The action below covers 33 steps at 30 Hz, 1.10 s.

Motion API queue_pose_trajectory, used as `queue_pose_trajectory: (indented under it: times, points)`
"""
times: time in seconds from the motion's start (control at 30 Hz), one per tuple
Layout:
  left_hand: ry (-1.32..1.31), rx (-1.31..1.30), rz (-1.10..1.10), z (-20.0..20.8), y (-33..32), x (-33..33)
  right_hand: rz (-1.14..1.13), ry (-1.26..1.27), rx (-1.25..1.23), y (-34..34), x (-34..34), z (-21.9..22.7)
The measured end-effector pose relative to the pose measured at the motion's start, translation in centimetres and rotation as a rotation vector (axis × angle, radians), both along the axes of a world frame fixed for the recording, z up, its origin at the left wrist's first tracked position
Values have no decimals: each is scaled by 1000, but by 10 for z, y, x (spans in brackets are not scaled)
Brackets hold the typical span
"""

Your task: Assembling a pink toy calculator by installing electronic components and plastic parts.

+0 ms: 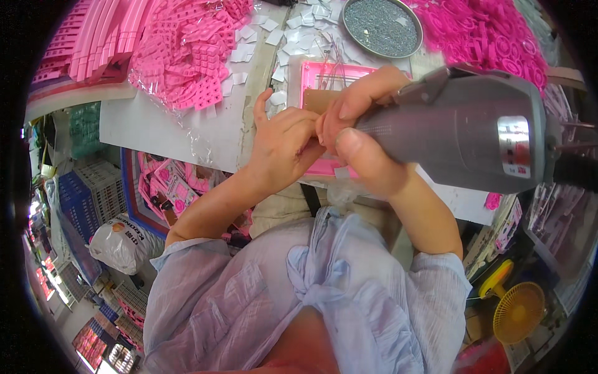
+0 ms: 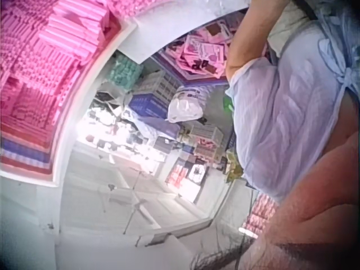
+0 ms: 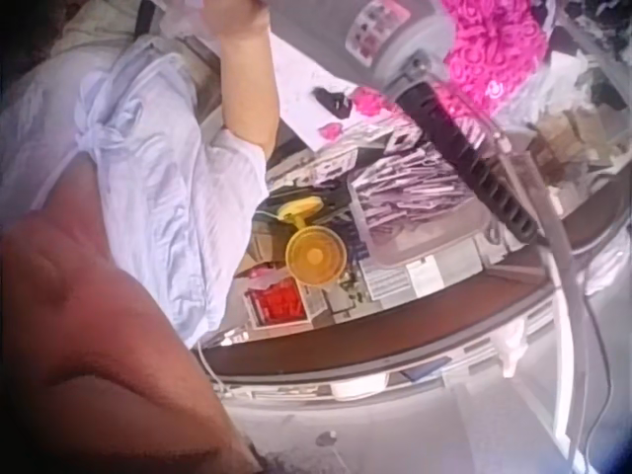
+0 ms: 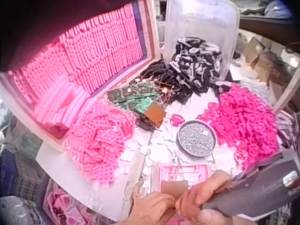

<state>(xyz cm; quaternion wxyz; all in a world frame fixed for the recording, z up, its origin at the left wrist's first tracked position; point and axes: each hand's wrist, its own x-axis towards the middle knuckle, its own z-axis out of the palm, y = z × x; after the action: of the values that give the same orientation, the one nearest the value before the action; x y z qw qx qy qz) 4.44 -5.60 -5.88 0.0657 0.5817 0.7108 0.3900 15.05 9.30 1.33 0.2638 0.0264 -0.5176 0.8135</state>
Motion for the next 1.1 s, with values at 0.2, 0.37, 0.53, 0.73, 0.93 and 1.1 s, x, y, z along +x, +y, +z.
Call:
queue_pose_trajectory:
  times: [0.2,0.37,0.53,0.73,0.93,1.1]
  points:
    - [-77,-152,-72,23,-4,-6,-44,-63,151,-3,-2,-1]
    - [-100,-167,-79,25,-3,-5,-59,-94,230,-9,-3,-11]
    - [-73,-74,-66,12,-6,-5,-57,-206,697,-6,1,-5]
    - [13,-250,-153,33,-5,-16,70,-117,344,8,-7,-8]
    - [-16,-308,-258,68,108,-81,-112,206,164,75,15,46]
    - [517,-297,-246,16,219,-91,-191,161,192,95,36,47]
